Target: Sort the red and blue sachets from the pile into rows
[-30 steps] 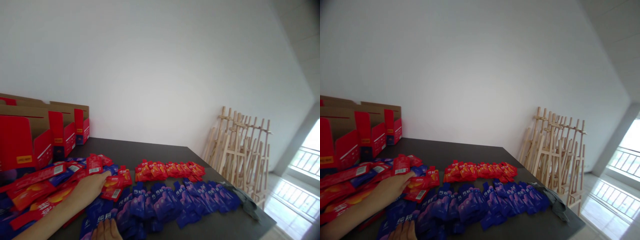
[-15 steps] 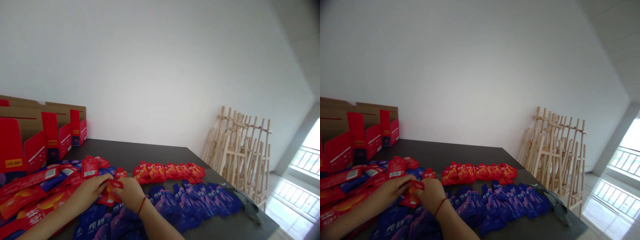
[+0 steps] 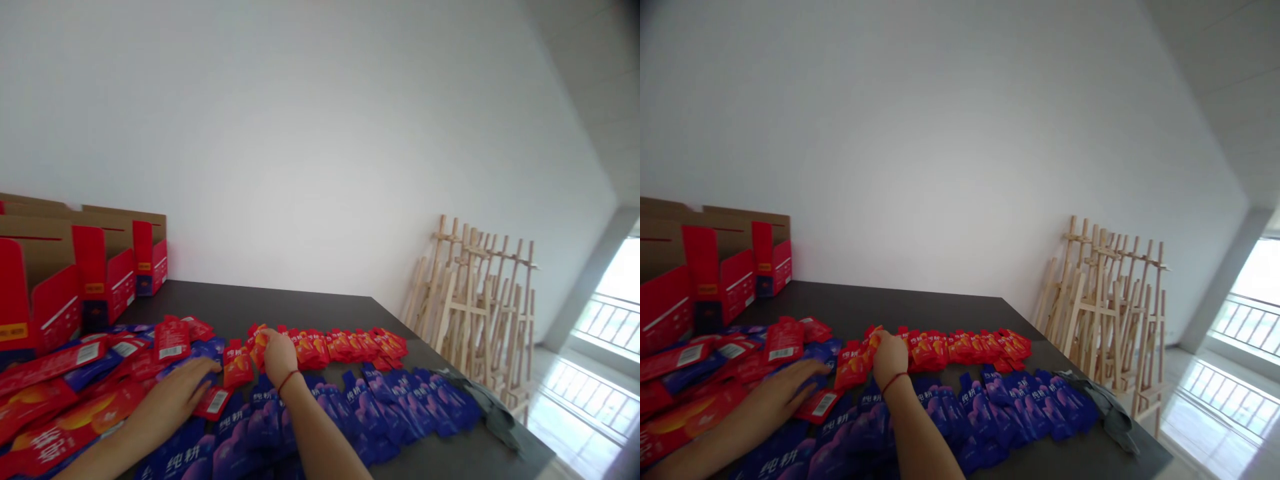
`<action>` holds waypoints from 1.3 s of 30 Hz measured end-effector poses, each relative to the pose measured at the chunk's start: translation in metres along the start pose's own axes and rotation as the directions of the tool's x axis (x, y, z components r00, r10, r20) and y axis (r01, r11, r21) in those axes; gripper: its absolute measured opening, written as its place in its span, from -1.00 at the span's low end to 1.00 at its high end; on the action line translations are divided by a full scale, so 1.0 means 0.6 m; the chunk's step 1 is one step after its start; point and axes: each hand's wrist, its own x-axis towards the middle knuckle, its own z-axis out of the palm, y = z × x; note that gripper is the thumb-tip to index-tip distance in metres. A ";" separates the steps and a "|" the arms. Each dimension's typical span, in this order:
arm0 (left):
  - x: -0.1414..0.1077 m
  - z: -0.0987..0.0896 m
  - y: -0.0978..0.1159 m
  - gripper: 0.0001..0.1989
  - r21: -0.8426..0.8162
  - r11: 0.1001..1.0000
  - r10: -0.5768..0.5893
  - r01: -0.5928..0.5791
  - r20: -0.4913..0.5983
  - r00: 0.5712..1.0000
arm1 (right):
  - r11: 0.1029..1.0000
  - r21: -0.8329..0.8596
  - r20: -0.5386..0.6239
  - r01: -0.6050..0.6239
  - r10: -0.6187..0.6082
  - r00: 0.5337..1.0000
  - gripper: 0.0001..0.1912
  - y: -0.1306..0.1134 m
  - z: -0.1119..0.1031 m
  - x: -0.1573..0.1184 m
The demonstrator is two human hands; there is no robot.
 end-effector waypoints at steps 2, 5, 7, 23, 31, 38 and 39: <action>-0.006 0.008 0.002 -0.73 0.034 0.999 0.017 -0.019 0.060 0.998 | 0.999 -0.049 0.040 -0.008 0.010 0.999 -0.57 0.001 0.004 0.016; -0.011 0.014 0.006 -0.74 0.063 0.996 0.054 -0.060 0.091 0.994 | 0.990 -0.142 0.084 -0.026 0.039 0.996 -0.64 -0.003 0.020 0.028; -0.012 0.012 0.013 -0.76 0.057 0.995 0.075 -0.081 0.103 0.992 | 0.979 -0.203 0.109 -0.034 0.057 0.992 -0.67 -0.006 0.030 0.030; -0.017 -0.015 0.022 -0.42 0.031 0.992 0.110 -0.124 0.286 0.952 | 0.852 -0.372 0.357 0.368 -0.235 0.904 -0.73 -0.043 0.054 0.004; -0.008 -0.021 0.025 -0.44 0.111 0.987 0.082 -0.118 0.287 0.954 | 0.843 -0.383 0.294 0.377 -0.275 0.915 -0.58 -0.059 0.062 -0.008; 0.002 -0.032 0.021 -0.65 0.174 0.981 0.042 -0.080 0.213 0.976 | 0.878 -0.359 0.346 0.316 -0.190 0.919 -0.45 -0.082 0.058 0.000; 0.004 -0.034 0.019 -0.67 0.184 0.981 0.032 -0.068 0.192 0.981 | 0.882 -0.359 0.342 0.303 -0.178 0.923 -0.44 -0.085 0.058 0.001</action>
